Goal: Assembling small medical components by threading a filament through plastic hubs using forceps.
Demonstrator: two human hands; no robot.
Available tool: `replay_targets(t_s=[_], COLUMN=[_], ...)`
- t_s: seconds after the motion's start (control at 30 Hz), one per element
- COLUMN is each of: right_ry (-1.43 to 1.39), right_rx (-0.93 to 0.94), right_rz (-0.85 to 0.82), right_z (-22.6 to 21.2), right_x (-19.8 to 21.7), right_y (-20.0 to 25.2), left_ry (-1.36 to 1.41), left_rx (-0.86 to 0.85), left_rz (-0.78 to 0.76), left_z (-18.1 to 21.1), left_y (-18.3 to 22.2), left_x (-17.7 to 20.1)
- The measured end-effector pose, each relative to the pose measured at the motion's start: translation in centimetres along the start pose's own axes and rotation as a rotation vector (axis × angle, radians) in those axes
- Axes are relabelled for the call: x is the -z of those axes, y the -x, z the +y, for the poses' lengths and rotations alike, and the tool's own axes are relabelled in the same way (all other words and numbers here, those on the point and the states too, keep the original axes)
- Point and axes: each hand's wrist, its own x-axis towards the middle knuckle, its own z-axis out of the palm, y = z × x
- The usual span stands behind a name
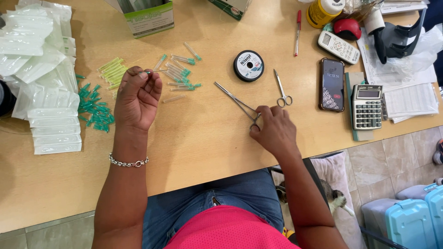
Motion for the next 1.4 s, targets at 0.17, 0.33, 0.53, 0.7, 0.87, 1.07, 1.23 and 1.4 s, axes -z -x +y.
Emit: replay_targets(t_s=[0.17,0.33,0.53,0.7,0.87,1.07,1.23,1.4], right_ry=[0.075,0.114,0.210,0.241,0.263,-0.329,-0.649,-0.925], right_rx=[0.054,0.122,0.181,0.216,0.235,0.355,0.656,0.820], right_rz=[0.020,0.035,0.064,0.082,0.211,-0.096,-0.503,-0.753], right_z=[1.1,1.5,2.3,2.2,3.0,-2.5,-6.7,-12.2], right_x=[0.2,0.1,-1.1,-0.9,-1.9,3.4,-0.5,-4.8], right_y=[-0.2,-0.4,-1.3,-1.3,-1.5,1.8,0.7,-3.1], left_ry=[-0.035,-0.026,-0.035,-0.038,-0.024,0.002,0.035,0.056], left_rx=[0.023,0.035,0.037,0.034,0.032,0.019,-0.042,-0.140], left_rz=[-0.028,-0.036,-0.035,-0.030,-0.031,-0.026,0.022,0.123], left_z=[-0.2,-0.4,-0.5,-0.5,-0.5,-0.6,-0.6,0.3], left_y=[0.7,1.0,0.9,1.1,1.1,1.2,1.3,1.2], left_x=[-1.2,-1.7,-1.7,-2.0,-2.0,-2.0,-2.2,-2.4])
